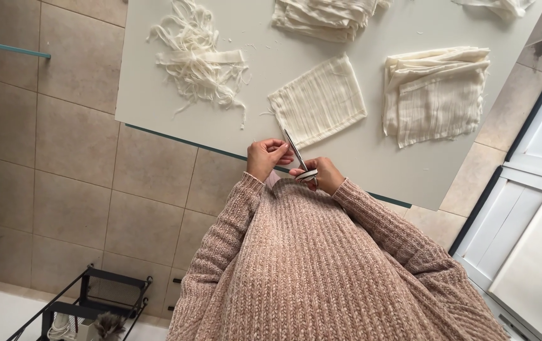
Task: Cutting small pieces of white fabric from a larger piece using scissors.
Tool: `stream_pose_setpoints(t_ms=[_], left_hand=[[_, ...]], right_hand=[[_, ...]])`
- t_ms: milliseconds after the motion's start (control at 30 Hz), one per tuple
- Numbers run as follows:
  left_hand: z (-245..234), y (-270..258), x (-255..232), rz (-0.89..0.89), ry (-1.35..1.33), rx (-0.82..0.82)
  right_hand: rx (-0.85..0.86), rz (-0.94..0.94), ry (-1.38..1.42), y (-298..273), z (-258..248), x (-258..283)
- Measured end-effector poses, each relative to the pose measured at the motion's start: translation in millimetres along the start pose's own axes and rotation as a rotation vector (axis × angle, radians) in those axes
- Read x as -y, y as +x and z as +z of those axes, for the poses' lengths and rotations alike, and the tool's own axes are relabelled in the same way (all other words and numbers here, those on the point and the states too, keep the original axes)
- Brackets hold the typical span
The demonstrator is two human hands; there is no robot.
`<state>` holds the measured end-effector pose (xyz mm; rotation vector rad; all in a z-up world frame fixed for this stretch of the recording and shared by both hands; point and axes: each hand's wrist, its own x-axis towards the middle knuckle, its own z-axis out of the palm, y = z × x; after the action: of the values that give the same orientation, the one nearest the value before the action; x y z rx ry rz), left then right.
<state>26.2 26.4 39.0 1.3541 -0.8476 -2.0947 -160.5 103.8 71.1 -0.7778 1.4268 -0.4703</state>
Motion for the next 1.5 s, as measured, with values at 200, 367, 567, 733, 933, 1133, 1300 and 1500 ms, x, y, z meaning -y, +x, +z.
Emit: stream_pose_setpoints(t_ms=[200, 367, 567, 733, 933, 1133, 1300, 1500], left_hand=[[0, -1, 2, -0.003, 0.014, -0.010], [1, 1, 7, 0.036, 0.329, -0.039], [-2, -6, -4, -0.059, 0.044, -0.009], [-8, -4, -1, -0.048, 0.033, 0.004], [-10, 0, 2, -0.048, 0.041, 0.012], [-12, 1, 3, -0.054, 0.007, 0.035], [-12, 0, 4, -0.059, -0.002, 0.039], [-8, 1, 2, -0.034, 0.068, 0.030]], right_hand=[[-0.006, -0.008, 0.083, 3, -2, 13], [-0.010, 0.027, 0.128, 4, 1, 18], [0.043, -0.064, 0.017, 36, -9, -14], [0.021, -0.047, 0.089, 35, -7, 6], [0.052, -0.025, 0.040, 33, -9, 29], [0.043, -0.006, 0.012, 50, -14, 17], [0.041, -0.026, -0.055, 54, -15, 23], [0.046, -0.016, -0.011, 59, -14, 37]])
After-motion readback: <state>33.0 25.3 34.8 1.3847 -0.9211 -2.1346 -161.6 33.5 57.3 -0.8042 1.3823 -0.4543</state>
